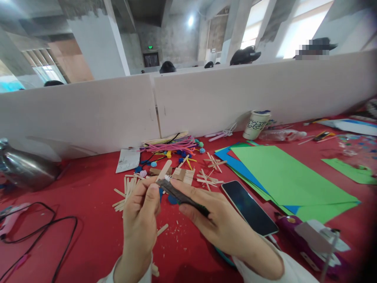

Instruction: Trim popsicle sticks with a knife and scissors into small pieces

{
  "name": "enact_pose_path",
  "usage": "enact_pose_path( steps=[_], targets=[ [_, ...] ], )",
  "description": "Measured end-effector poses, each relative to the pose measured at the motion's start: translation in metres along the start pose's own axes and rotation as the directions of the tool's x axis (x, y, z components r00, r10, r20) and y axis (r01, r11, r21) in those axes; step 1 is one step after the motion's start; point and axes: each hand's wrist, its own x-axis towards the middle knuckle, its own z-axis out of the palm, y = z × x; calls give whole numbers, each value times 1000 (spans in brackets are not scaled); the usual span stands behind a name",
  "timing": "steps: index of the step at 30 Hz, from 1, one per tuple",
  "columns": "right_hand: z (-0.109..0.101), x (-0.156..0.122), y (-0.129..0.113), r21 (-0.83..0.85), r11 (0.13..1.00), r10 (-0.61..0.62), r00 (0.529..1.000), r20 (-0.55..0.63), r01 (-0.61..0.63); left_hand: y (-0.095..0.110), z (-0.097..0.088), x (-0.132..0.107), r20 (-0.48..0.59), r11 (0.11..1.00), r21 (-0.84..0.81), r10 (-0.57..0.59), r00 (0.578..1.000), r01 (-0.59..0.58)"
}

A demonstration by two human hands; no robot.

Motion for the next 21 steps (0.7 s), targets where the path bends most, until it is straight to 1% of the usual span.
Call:
enact_pose_path(
  steps=[6,9,11,13,17,19,21],
  targets=[
    [-4,0,1,-41,999,2,1000,-16,-3,1,2,0,21,998,-64,-18,1000,20],
    [-4,0,3,-144,990,-18,990,-138,-2,2,2,-1,32,992,-122,-26,999,30],
    [-2,0,5,-244,970,-60,980,-192,12,4,3,-2,45,989,-141,-44,998,50],
    [0,1,5,-352,935,-133,967,-218,50,6,3,-3,52,988,-135,-61,997,68],
    [2,1,3,-542,830,-295,930,-220,135,9,4,-4,56,988,-147,-47,997,55],
    [3,2,3,-589,794,-328,923,-202,154,9,4,-5,54,986,-157,-45,998,53],
    [4,2,2,-603,783,-322,929,-184,153,9,3,-5,48,986,-150,-61,997,67]
  ],
)
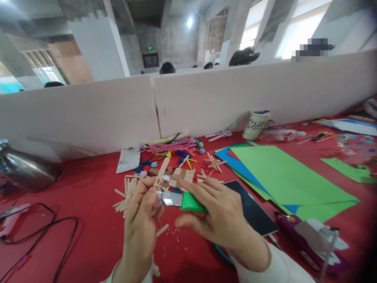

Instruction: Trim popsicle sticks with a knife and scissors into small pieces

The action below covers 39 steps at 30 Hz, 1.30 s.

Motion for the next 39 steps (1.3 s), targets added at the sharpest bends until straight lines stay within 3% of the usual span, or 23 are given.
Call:
enact_pose_path(
  steps=[5,9,31,39],
  targets=[
    [2,3,0,-18,999,40,995,88,-38,-2,1,-2,-9,999,39,-10,1000,11],
    [0,4,3,64,996,46,991,124,-54,0,1,-5,-24,995,87,44,999,-41],
    [-3,3,9,-21,999,36,998,45,-35,3,5,-9,-45,994,105,-15,999,20],
    [-1,2,15,-102,992,66,998,-22,-68,3,4,-8,-25,993,118,25,999,-22]
  ],
)
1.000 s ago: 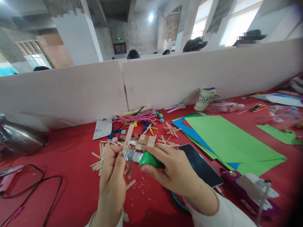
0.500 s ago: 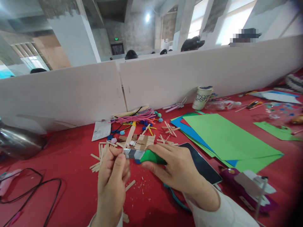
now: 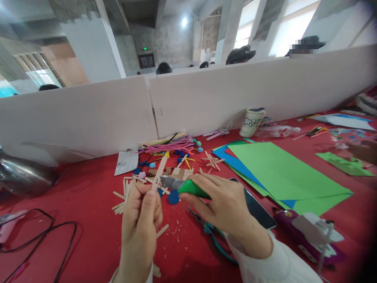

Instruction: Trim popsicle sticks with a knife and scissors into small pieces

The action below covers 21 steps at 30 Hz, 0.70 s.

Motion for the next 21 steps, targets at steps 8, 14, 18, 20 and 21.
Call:
enact_pose_path(
  steps=[8,14,18,20,21],
  targets=[
    [-3,1,-3,89,996,-4,999,-50,9,-2,-1,1,-2,1000,-28,-9,1000,9],
    [0,2,-4,70,996,-51,998,27,49,-2,0,0,-13,1000,1,-10,1000,10],
    [-2,3,1,60,998,20,1000,-17,-19,1,2,-1,-16,1000,9,3,1000,-2],
    [-2,3,1,69,998,-10,1000,-7,10,0,2,0,-15,1000,16,3,1000,-2],
    [-2,3,0,73,997,-32,999,2,32,0,2,0,-13,1000,20,3,1000,-3]
  ],
)
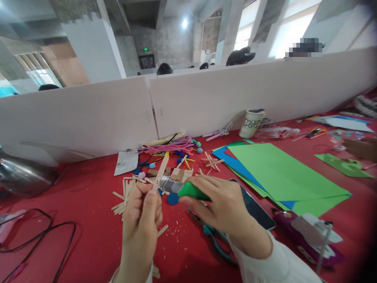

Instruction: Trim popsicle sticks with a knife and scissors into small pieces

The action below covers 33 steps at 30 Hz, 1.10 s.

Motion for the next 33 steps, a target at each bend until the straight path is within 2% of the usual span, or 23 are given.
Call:
enact_pose_path(
  steps=[2,5,10,12,17,24,33],
  targets=[
    [2,0,-2,11,1000,-17,1000,18,16,-2,-1,2,8,1000,10,0,1000,-1],
    [4,-1,-2,37,998,42,998,44,-43,-5,-4,4,23,1000,20,8,1000,-9],
    [1,-1,-2,126,990,38,975,218,-67,-9,-8,6,20,999,40,4,1000,-5],
    [0,-1,-3,133,988,38,969,246,-72,-10,-8,7,14,998,56,10,1000,-11],
    [2,-3,-5,107,992,49,976,212,-73,-9,-6,7,-20,998,64,7,1000,-6],
    [4,-3,-6,49,998,24,994,108,-30,-8,-6,8,-16,996,90,19,1000,-18],
    [3,-1,-4,-14,1000,-25,997,77,26,-10,-8,8,-20,997,81,22,1000,-20]
  ],
)
